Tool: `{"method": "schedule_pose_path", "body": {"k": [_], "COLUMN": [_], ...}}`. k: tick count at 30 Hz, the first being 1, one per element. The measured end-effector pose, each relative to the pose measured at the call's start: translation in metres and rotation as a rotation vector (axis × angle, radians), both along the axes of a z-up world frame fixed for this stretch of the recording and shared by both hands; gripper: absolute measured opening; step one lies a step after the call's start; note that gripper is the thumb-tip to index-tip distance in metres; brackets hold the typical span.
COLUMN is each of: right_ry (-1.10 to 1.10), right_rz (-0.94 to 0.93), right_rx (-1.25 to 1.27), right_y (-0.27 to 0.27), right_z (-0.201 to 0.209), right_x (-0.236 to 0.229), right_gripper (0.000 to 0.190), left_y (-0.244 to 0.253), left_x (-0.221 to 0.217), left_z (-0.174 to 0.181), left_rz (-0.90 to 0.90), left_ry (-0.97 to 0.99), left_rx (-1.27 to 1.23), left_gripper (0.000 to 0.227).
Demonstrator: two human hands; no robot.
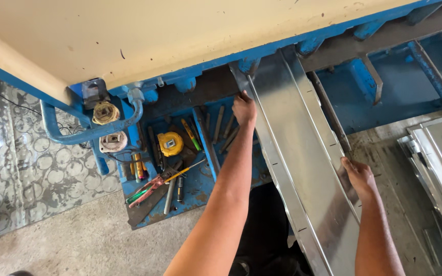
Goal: The person feeds a long, flat metal sheet into a blue industrial bending machine. They guide the sheet through the rollers with both hands, creating a curved profile. The person then removes the bent sheet and repeats the process with another metal sheet.
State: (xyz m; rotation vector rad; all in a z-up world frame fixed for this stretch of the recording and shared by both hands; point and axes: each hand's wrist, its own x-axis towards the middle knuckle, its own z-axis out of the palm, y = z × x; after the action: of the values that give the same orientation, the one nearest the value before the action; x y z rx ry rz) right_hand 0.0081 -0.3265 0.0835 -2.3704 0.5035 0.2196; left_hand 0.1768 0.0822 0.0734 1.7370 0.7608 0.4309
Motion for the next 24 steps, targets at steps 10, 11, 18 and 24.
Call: {"method": "schedule_pose_path", "body": {"k": [10, 11, 18, 24], "right_ry": [-0.013, 0.000, -0.091, -0.111], "right_rz": [-0.008, -0.010, 0.003, -0.020], "right_rx": [-0.017, -0.012, -0.047, -0.048], "right_y": [-0.001, -0.001, -0.001, 0.001], "right_z": [-0.001, -0.003, -0.013, -0.019], "right_x": [0.003, 0.003, 0.007, 0.006], "right_gripper": [0.072, 0.073, 0.070, 0.063], "left_y": [-0.001, -0.001, -0.001, -0.001], "left_x": [0.003, 0.005, 0.011, 0.004], "left_z": [-0.005, -0.010, -0.021, -0.007], "left_rz": [0.023, 0.027, 0.046, 0.055], "left_ry": [-0.045, -0.045, -0.042, -0.098], "left_rx": [0.002, 0.007, 0.079, 0.044], "left_gripper": [0.037, 0.037, 0.037, 0.033]}}
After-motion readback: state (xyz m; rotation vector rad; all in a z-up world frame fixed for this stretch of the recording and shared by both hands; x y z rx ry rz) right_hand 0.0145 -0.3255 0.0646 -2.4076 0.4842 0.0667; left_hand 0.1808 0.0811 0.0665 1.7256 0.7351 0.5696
